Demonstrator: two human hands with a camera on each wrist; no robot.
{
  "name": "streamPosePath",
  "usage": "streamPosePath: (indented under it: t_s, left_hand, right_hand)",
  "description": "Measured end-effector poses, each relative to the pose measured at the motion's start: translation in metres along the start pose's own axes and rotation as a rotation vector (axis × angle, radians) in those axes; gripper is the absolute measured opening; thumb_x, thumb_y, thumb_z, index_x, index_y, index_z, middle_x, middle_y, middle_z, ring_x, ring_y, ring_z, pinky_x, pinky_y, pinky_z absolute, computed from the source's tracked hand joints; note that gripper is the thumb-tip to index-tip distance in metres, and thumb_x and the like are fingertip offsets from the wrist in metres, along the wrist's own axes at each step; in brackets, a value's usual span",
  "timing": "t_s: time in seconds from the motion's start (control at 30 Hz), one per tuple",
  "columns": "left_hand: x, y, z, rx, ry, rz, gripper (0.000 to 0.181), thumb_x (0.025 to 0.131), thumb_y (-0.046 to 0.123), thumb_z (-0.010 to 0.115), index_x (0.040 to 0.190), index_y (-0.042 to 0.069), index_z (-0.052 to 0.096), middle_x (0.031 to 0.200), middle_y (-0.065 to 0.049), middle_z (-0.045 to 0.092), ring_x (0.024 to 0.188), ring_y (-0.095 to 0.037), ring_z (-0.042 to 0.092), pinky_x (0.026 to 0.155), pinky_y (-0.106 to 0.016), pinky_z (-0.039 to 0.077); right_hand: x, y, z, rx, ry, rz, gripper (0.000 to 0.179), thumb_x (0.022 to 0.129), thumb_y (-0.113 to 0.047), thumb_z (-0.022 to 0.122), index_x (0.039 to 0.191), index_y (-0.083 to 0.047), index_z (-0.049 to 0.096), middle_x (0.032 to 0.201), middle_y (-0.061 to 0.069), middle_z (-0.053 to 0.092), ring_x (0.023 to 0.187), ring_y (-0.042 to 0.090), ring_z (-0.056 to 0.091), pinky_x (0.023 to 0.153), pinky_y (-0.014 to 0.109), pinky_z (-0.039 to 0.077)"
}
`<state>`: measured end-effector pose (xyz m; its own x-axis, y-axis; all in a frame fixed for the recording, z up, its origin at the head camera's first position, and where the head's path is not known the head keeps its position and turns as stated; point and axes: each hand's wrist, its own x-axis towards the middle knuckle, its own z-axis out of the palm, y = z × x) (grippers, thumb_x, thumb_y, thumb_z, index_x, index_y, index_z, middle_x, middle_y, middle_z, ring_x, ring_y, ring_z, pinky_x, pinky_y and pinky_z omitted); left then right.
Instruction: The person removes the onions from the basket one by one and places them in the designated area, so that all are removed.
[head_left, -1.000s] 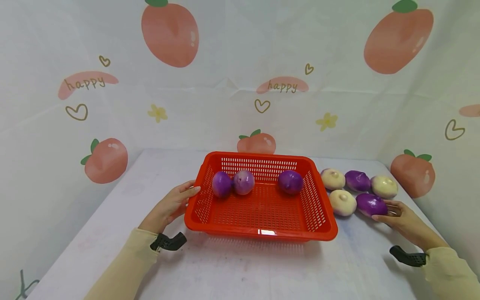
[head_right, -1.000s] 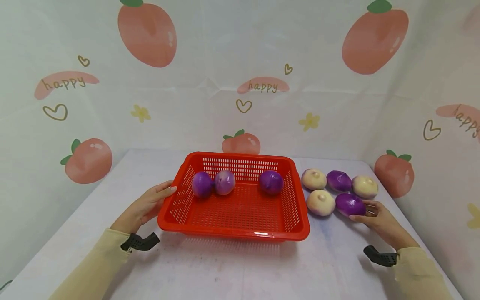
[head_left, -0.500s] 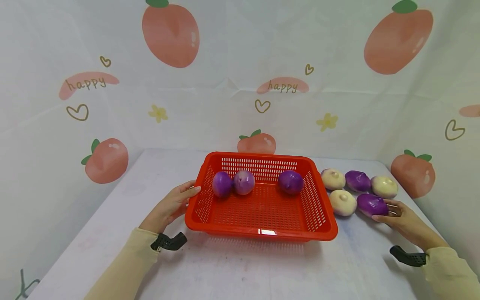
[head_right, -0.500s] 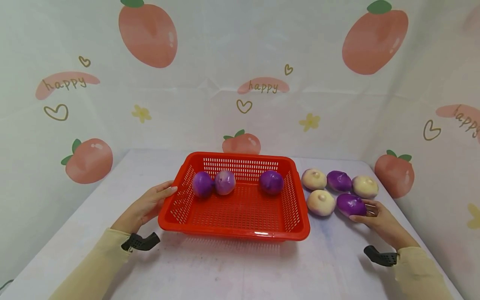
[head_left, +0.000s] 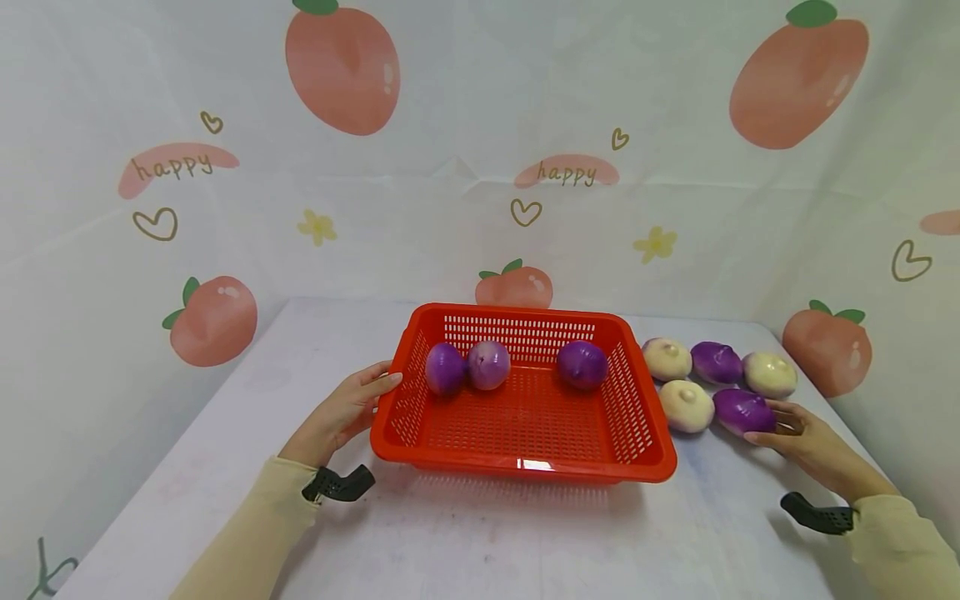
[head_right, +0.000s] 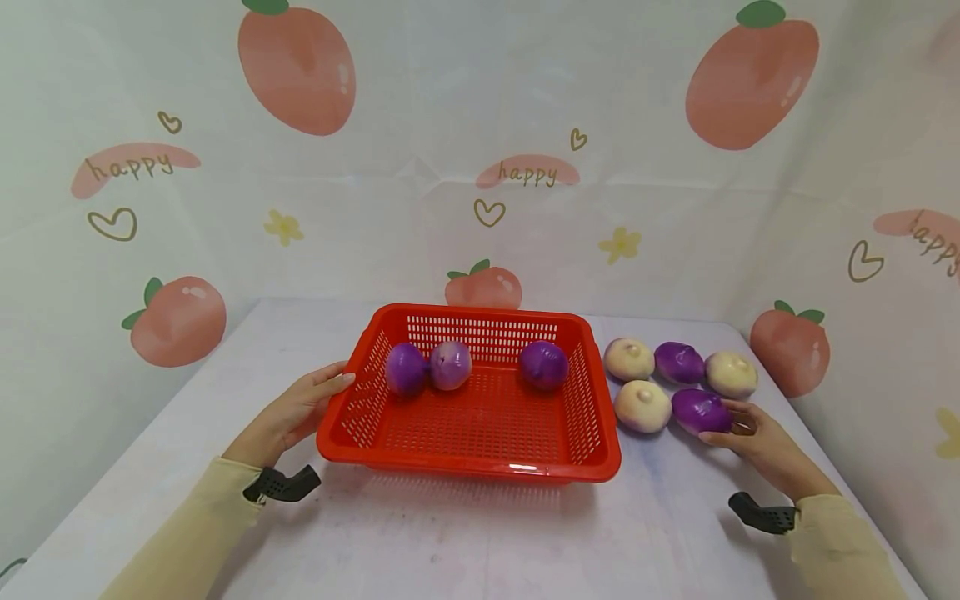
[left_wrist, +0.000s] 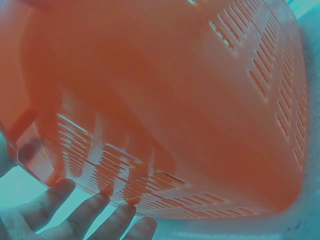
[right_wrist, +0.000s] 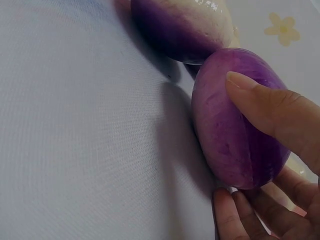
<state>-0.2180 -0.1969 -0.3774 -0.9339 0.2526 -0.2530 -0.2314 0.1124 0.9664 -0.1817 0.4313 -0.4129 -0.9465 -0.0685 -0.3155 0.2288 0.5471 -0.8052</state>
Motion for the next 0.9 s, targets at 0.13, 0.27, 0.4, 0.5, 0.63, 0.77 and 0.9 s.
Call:
streamPosePath:
  t_s: [0.13,0.27,0.4,0.5,0.63,0.77,0.9]
  left_hand:
    - [0.0005,-0.0006,-0.0001,-0.004,0.001,0.001,0.065,0.099,0.036,0.053,0.152,0.008,0.027,0.145,-0.02,0.044,0.112,-0.017,0.059,0.1,-0.045,0.049]
    - [0.0008,-0.0011,-0.0002,-0.006,0.004,0.002,0.064,0.099,0.036,0.053,0.152,0.009,0.028,0.145,-0.019,0.045,0.111,-0.016,0.059,0.099,-0.044,0.049]
    - [0.0011,-0.0015,-0.0001,-0.009,0.002,0.006,0.064,0.099,0.035,0.053,0.151,0.008,0.028,0.144,-0.019,0.046,0.11,-0.016,0.06,0.099,-0.043,0.05]
    - [0.0017,-0.0022,-0.0006,-0.009,0.0,0.005,0.065,0.099,0.036,0.053,0.151,0.008,0.028,0.143,-0.018,0.047,0.11,-0.016,0.06,0.099,-0.043,0.05]
    - [0.0019,-0.0022,-0.0008,-0.012,0.0,0.003,0.065,0.098,0.036,0.054,0.151,0.008,0.028,0.141,-0.017,0.049,0.109,-0.016,0.06,0.099,-0.044,0.05]
    - [0.0014,-0.0018,-0.0006,-0.009,-0.009,0.016,0.064,0.098,0.036,0.054,0.15,0.007,0.029,0.137,-0.015,0.052,0.109,-0.016,0.06,0.098,-0.044,0.05]
    - [0.0016,-0.0021,-0.0012,-0.004,-0.012,0.027,0.063,0.099,0.035,0.054,0.15,0.006,0.03,0.134,-0.013,0.055,0.107,-0.015,0.062,0.097,-0.042,0.052]
  right_hand:
    - [0.0007,0.0008,-0.0006,-0.012,-0.008,-0.003,0.096,0.097,-0.031,0.059,0.146,0.014,-0.01,0.146,0.046,-0.001,0.133,0.063,0.008,0.103,0.074,0.019]
    - [0.0014,0.0009,-0.0013,-0.019,-0.01,0.004,0.097,0.097,-0.032,0.059,0.146,0.014,-0.011,0.146,0.046,-0.002,0.132,0.063,0.008,0.103,0.074,0.019]
    - [0.0012,0.0003,-0.0016,-0.011,-0.013,0.006,0.097,0.096,-0.031,0.06,0.146,0.014,-0.011,0.146,0.047,-0.002,0.132,0.063,0.008,0.103,0.074,0.02]
    - [0.0007,0.0001,-0.0009,-0.012,-0.01,0.007,0.098,0.096,-0.031,0.061,0.146,0.013,-0.011,0.146,0.046,-0.001,0.132,0.063,0.009,0.103,0.073,0.02]
    - [0.0011,0.0006,-0.0002,0.001,-0.01,0.007,0.099,0.095,-0.03,0.061,0.146,0.013,-0.011,0.147,0.046,-0.001,0.133,0.062,0.009,0.104,0.073,0.02]
    - [0.0016,0.0016,-0.0003,-0.004,-0.008,-0.009,0.096,0.096,-0.03,0.06,0.147,0.012,-0.01,0.148,0.045,0.001,0.133,0.061,0.011,0.105,0.071,0.022]
    - [0.0009,0.0011,-0.0026,-0.07,0.006,-0.057,0.088,0.099,-0.031,0.056,0.148,0.011,-0.004,0.149,0.042,0.008,0.131,0.056,0.022,0.101,0.056,0.043]
